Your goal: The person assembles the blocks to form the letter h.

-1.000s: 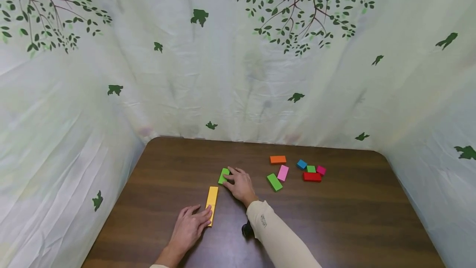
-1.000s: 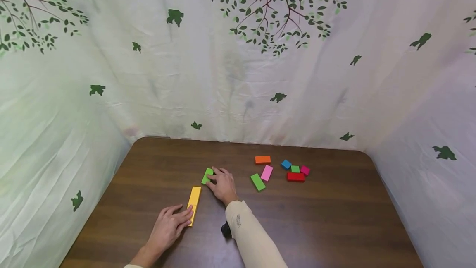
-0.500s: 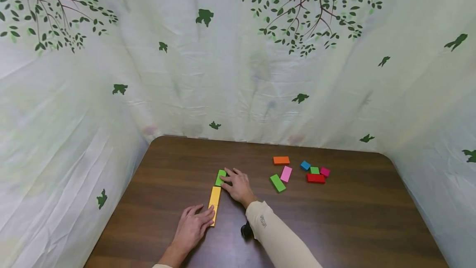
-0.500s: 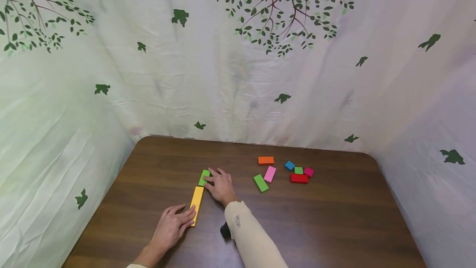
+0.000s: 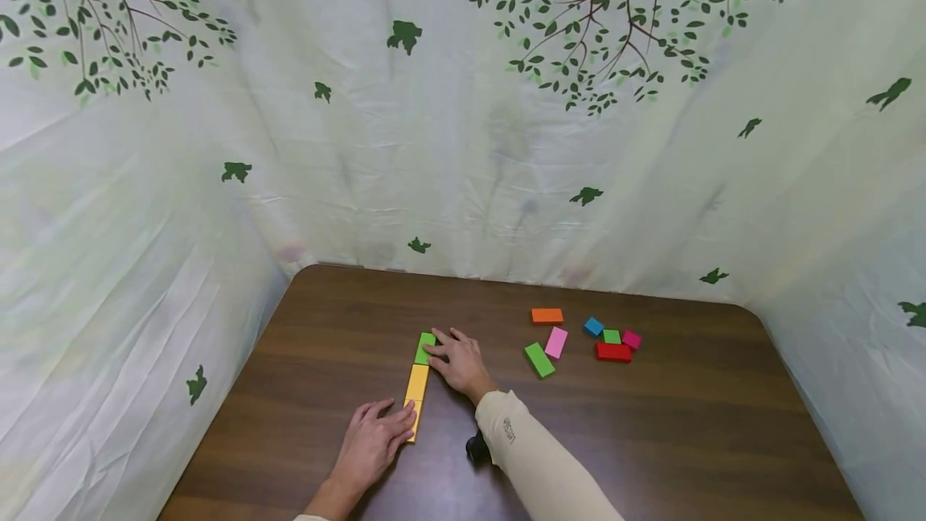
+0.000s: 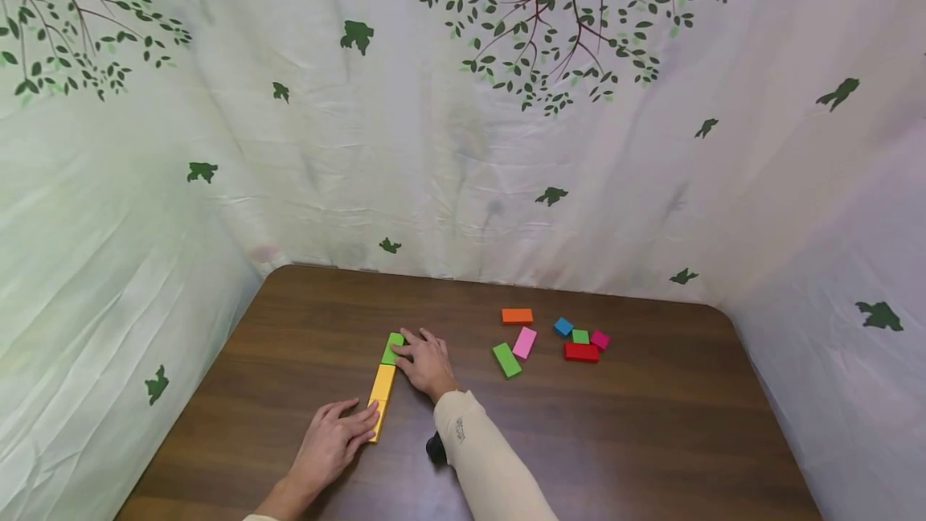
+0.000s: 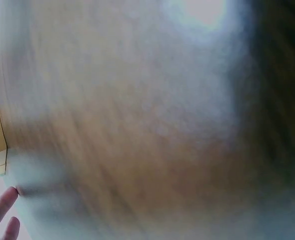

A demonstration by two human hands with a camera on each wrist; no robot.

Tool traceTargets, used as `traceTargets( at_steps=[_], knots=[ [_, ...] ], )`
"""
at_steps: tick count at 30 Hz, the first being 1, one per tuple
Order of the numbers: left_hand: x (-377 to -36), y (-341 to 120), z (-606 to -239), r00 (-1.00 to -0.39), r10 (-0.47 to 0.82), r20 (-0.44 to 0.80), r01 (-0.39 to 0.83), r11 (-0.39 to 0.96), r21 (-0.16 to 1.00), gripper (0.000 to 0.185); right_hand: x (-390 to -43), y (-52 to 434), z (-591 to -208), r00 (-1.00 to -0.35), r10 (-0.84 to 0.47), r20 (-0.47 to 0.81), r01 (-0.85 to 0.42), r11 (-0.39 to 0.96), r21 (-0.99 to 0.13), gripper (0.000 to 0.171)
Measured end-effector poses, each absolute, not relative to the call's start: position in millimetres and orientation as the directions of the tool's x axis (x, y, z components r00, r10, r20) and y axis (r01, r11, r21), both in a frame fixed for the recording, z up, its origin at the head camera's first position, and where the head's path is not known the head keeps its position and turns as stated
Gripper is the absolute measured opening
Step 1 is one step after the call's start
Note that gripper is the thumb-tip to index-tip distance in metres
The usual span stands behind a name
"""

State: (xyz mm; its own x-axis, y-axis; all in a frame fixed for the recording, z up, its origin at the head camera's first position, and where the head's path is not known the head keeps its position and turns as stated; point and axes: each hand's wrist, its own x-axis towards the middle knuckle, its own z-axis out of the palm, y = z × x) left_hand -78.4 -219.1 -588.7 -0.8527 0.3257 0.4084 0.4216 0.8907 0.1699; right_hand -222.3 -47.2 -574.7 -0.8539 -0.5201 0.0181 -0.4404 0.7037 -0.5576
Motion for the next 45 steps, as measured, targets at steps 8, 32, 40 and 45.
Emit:
traceTargets(
  at_steps=[8,32,40,45],
  knots=[
    [-76,-219,-587,-0.856,0.327,0.401,0.418,0.893,0.165,0.030,-224,-47,-575,-0.837,-0.546,0.034,-0.472,0.690,-0.549,0.032],
    [-76,-220,-587,-0.829,0.338,0.446,0.440,0.886,0.146,0.031,-228,-36,-576,-0.833,-0.550,0.064,-0.470,0.642,-0.606,0.035],
    [-78,-220,-590,-0.788,0.359,0.500,0.472,0.874,0.116,0.031,-238,0,-566,-0.845,-0.519,0.129,-0.481,0.633,-0.607,0.035],
    [-78,-219,-590,-0.793,0.340,0.506,0.462,0.876,0.136,0.032,-240,32,-562,-0.847,-0.514,0.137,-0.490,0.652,-0.579,0.034]
  ],
)
